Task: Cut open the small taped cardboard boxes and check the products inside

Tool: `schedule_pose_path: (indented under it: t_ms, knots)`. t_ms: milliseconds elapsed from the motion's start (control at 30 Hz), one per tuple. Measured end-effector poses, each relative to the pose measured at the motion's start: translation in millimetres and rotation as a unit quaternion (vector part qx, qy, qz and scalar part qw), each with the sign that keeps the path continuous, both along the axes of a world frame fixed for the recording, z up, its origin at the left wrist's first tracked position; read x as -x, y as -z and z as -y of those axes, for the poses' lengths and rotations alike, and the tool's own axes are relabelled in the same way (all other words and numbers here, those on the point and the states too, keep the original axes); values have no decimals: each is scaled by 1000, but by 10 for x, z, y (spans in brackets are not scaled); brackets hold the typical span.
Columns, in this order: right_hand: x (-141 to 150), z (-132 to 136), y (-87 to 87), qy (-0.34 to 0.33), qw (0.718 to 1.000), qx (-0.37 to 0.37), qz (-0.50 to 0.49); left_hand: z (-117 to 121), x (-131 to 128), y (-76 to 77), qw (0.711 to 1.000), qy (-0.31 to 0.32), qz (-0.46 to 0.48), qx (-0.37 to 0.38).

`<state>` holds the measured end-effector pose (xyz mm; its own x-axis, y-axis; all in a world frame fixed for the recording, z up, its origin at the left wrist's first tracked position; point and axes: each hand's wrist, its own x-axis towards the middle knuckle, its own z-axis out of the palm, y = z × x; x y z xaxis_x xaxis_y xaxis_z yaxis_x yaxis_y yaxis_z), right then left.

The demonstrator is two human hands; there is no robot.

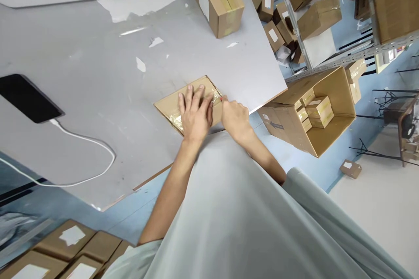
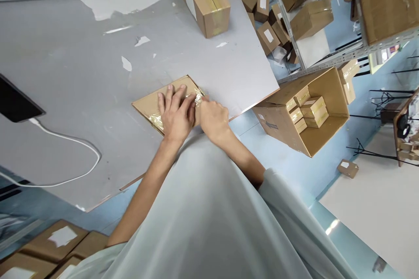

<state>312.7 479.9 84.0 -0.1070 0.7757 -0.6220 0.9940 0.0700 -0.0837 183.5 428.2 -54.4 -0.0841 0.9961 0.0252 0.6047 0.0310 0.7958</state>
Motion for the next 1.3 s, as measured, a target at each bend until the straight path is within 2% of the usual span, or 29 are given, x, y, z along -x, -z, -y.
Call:
schedule_pose_path:
  t_ms: [100, 233, 300, 333, 400, 500, 600, 667, 700, 767, 833, 933, 1033, 1133, 1300]
  knots:
    - [-104, 105, -28, 2, 1000, 18, 23, 10, 14, 36, 1000, 6, -7, -13]
    - [-224, 179, -203, -20, 999, 23, 18, 33, 45, 47, 1000, 11, -15, -20]
    - [-328, 153, -233, -19, 1000, -1, 0, 31, 49, 40, 999, 7, -26, -25]
    - [-399, 116, -187, -9, 999, -28, -13, 24, 44, 32, 999, 4, -30, -26]
    - [-564, -22, 72, 21, 994, -98, -39, 1, 26, -3, 999, -5, -35, -28]
    - [-773, -348, 780, 62, 984, -155, -64, -23, 22, -124, 999, -20, -23, -34]
    - [-871, -626, 1465, 94, 990, -95, -41, 69, 123, -302, 997, -67, 7, -40]
    - [-917, -695, 1711, 115, 990, -78, -34, 233, 254, -389, 990, -135, 17, -33]
    - [-944, -696, 1755, 115, 990, -79, -31, 341, 329, -406, 984, -177, 18, -25]
    - [-992, -658, 1699, 96, 990, -99, -40, 580, 474, -380, 966, -256, 21, -6]
    - [-998, -585, 1502, 63, 982, -147, -102, 796, 576, -294, 952, -302, 42, 18]
    - [-853, -430, 1126, -22, 942, -227, -245, 967, 610, -153, 945, -306, 107, 44]
    - [-555, -249, 890, -149, 922, -234, -269, 946, 553, -92, 943, -283, 170, 37]
    - [-281, -109, 885, -195, 928, -237, -213, 852, 496, -85, 943, -272, 193, 21]
    - [-152, -21, 1041, -167, 941, -260, -141, 766, 461, -29, 940, -279, 195, 16]
